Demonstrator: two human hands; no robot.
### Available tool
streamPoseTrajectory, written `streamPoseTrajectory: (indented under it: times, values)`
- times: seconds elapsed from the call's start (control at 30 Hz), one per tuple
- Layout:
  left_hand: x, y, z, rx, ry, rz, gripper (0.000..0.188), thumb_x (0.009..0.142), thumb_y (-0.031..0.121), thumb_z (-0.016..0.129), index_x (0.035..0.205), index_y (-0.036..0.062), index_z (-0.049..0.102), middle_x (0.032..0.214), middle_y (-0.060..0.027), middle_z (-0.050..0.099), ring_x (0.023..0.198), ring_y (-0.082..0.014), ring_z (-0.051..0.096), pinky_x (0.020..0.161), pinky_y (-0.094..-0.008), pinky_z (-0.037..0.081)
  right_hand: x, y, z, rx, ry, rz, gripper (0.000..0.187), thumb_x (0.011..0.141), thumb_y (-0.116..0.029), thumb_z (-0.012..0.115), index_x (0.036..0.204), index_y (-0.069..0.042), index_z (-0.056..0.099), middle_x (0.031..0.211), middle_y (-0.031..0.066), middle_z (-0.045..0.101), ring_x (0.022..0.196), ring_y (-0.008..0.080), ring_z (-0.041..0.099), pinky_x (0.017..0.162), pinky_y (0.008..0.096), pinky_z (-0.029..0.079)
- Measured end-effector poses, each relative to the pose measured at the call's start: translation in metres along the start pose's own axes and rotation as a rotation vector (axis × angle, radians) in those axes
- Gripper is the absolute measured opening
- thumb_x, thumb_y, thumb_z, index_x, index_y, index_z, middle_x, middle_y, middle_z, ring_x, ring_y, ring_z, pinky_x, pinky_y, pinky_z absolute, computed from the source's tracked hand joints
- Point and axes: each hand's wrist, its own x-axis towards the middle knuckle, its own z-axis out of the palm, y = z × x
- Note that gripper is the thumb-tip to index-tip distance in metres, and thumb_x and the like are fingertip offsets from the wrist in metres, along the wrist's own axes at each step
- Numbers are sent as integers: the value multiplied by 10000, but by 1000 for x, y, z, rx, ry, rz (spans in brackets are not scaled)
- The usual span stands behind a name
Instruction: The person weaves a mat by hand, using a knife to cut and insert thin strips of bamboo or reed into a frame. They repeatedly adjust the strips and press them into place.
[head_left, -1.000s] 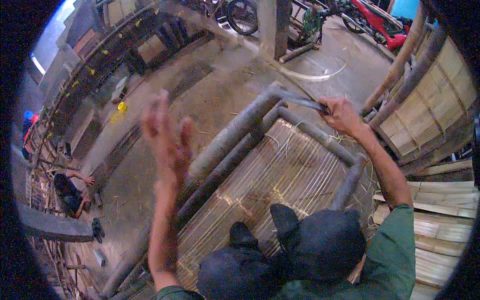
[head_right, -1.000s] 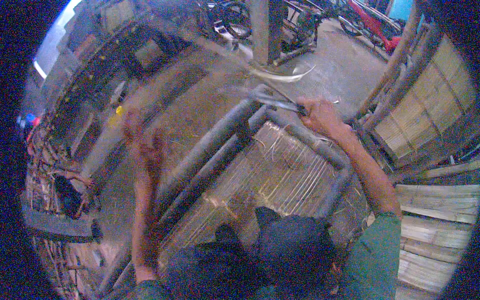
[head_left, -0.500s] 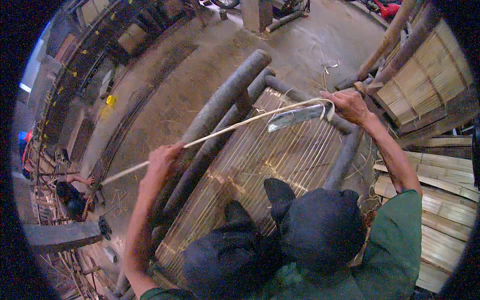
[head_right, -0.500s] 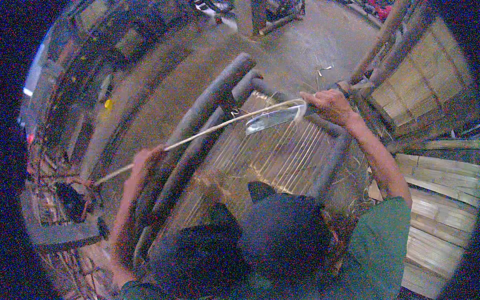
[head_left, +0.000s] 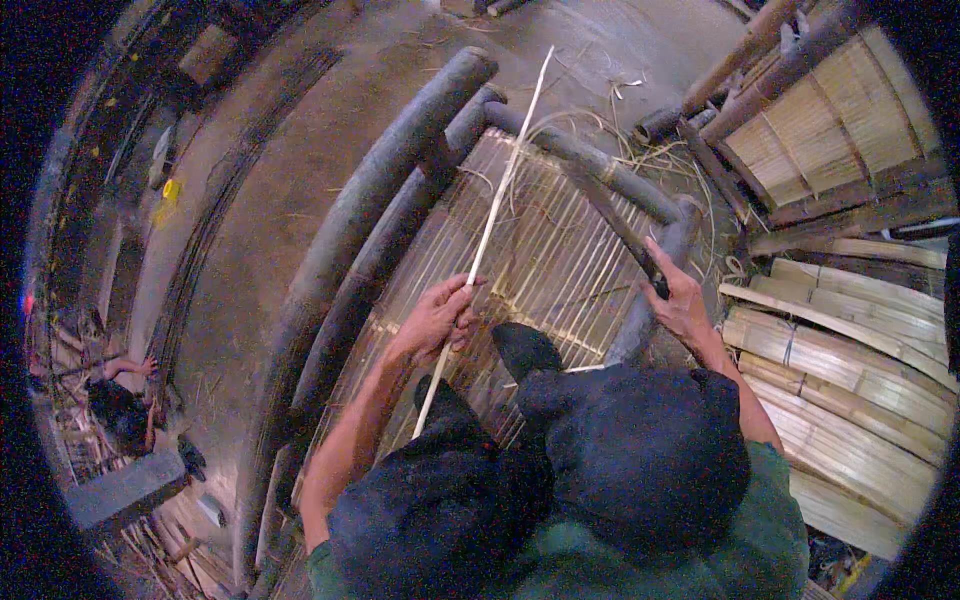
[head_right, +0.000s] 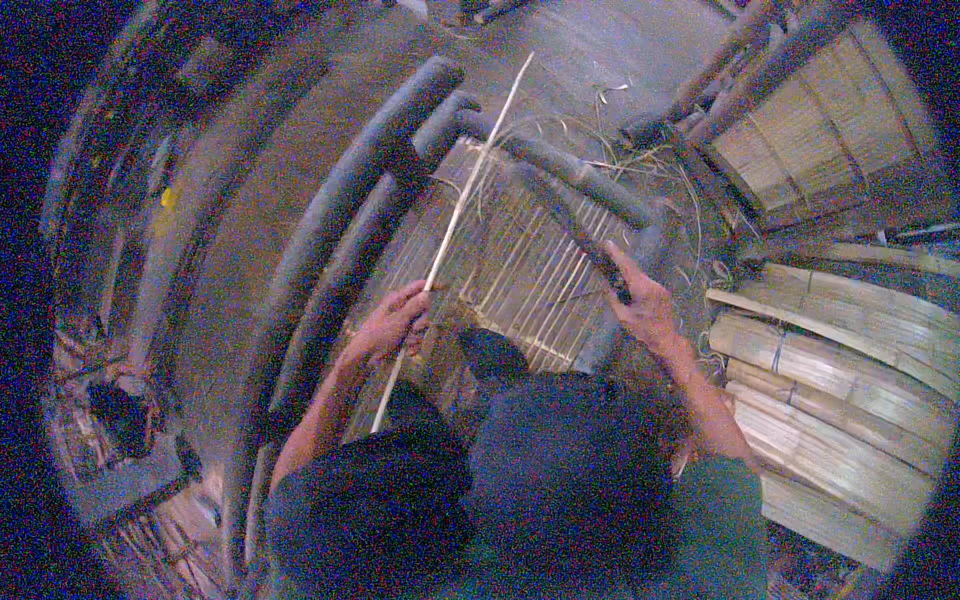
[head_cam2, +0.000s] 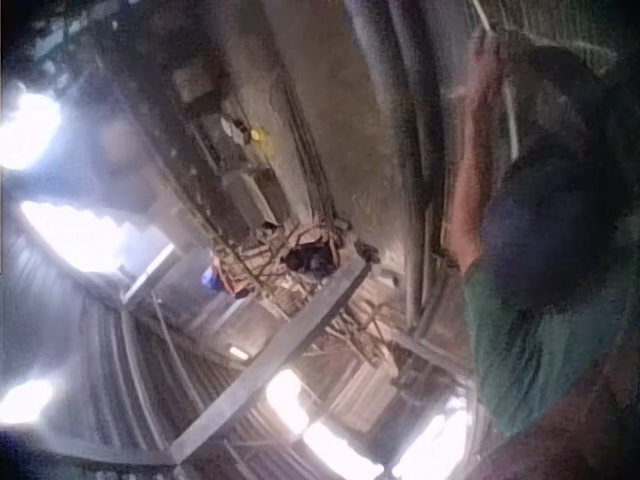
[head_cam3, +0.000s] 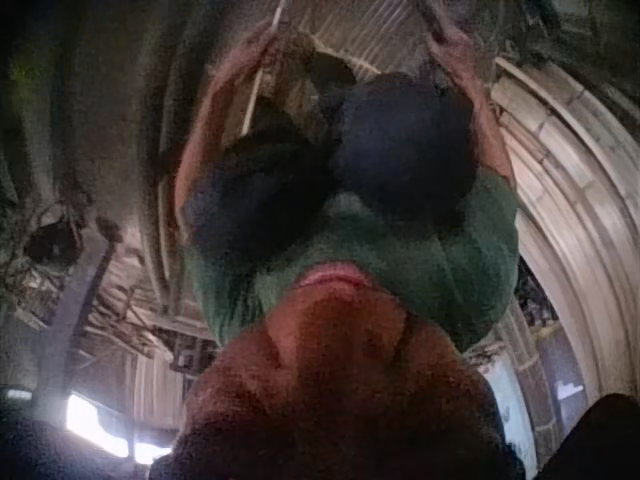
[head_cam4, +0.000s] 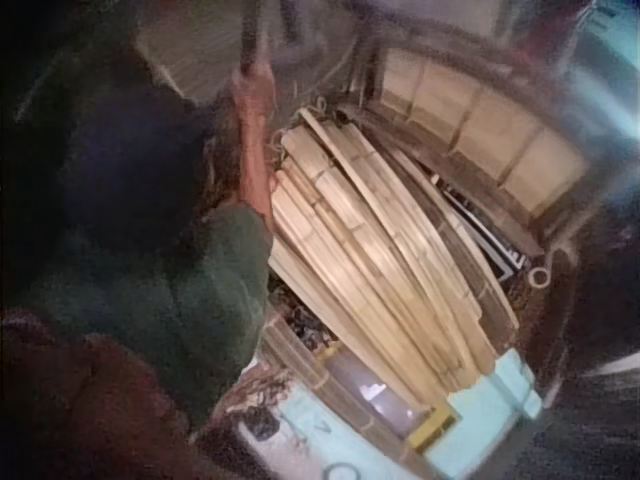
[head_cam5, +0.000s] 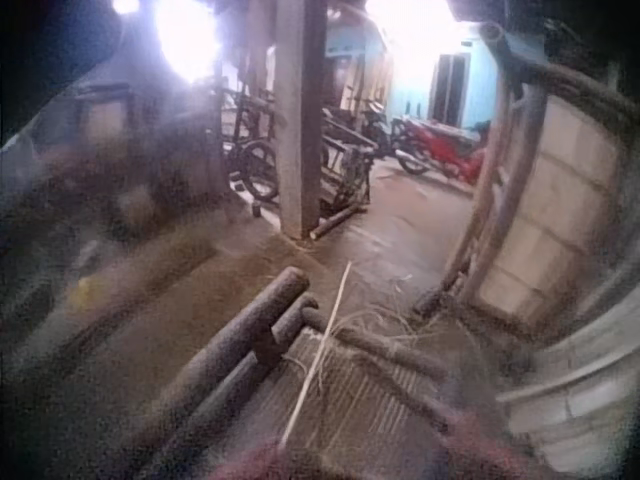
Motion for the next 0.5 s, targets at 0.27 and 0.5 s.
streamPoseTrajectory:
  times: [0.27,0.5]
  values:
    - [-6,-14,26,-288,90,84,357,999,238,388,1317,77,410,564,21,342,386,-83,327,398,-269,381,22,-31,37,-67,-196,-14,583,743,-187,674,1292,-167,478,1016,128,654,890,329,637,755,410,519]
    - [1,-45,20,-408,95,-151,142,979,225,446,916,98,445,535,17,338,374,-75,303,334,-259,308,35,-84,87,-150,-374,-335,393,679,-228,687,1055,-165,593,890,61,665,822,283,652,612,390,509]
